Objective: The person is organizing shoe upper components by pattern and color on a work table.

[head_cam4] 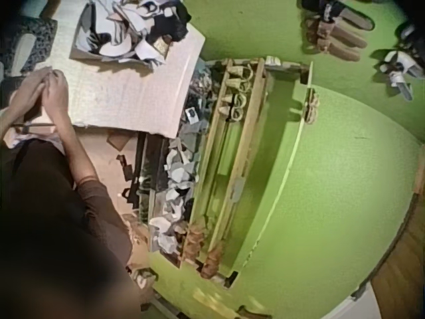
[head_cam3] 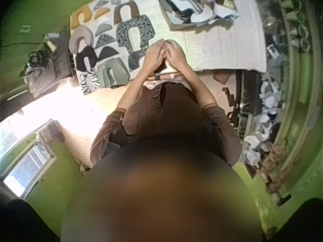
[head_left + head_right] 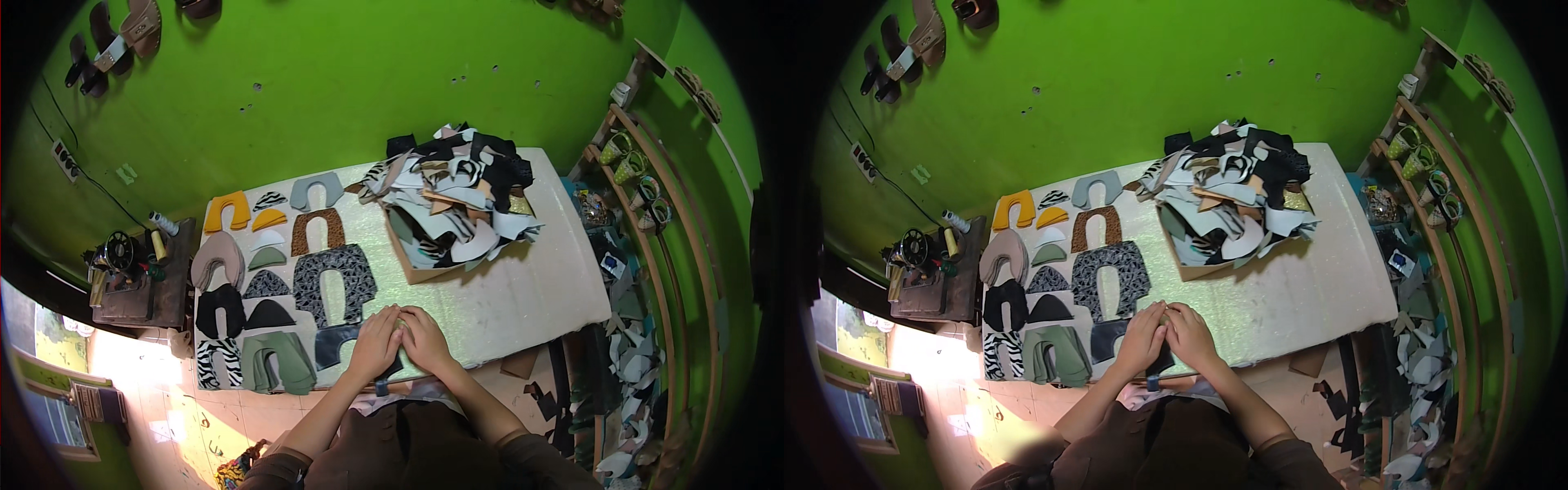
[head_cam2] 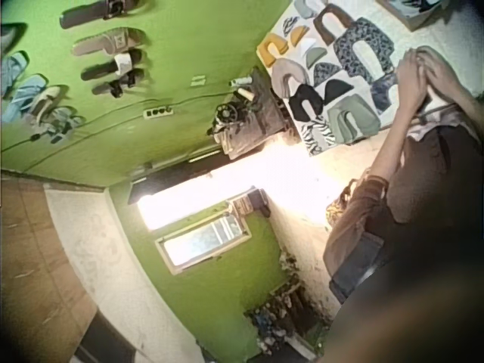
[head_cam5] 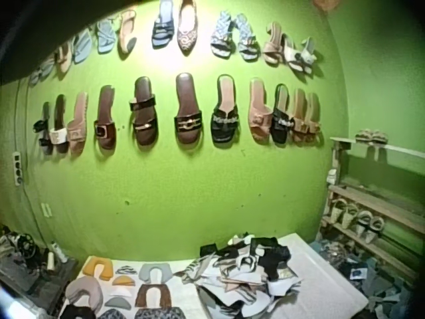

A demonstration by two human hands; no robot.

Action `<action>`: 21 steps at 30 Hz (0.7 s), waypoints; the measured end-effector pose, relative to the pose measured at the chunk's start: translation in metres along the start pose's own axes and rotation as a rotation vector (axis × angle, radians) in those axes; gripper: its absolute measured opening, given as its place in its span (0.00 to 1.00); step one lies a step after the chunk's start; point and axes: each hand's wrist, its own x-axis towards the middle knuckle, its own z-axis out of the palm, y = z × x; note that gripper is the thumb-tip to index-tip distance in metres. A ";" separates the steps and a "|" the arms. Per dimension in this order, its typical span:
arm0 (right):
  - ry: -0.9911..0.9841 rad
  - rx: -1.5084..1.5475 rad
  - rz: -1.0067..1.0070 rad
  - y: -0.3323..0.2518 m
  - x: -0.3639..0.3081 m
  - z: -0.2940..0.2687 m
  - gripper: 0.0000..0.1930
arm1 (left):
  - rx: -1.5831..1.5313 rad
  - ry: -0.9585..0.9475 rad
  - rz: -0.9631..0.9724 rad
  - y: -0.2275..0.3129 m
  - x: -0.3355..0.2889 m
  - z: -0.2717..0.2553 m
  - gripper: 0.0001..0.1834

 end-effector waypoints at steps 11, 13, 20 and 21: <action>0.101 -0.151 -0.167 0.048 0.069 -0.073 0.13 | 0.039 0.118 -0.072 0.027 0.050 0.025 0.17; 0.225 -0.312 -0.281 0.054 0.099 -0.077 0.15 | 0.042 0.119 -0.094 0.030 0.062 0.021 0.16; 0.163 -0.514 -0.215 0.093 0.153 -0.088 0.08 | 0.039 0.220 -0.038 0.035 0.093 0.008 0.15; 0.165 -0.511 -0.224 0.094 0.158 -0.095 0.08 | 0.024 0.230 -0.039 0.035 0.093 0.006 0.15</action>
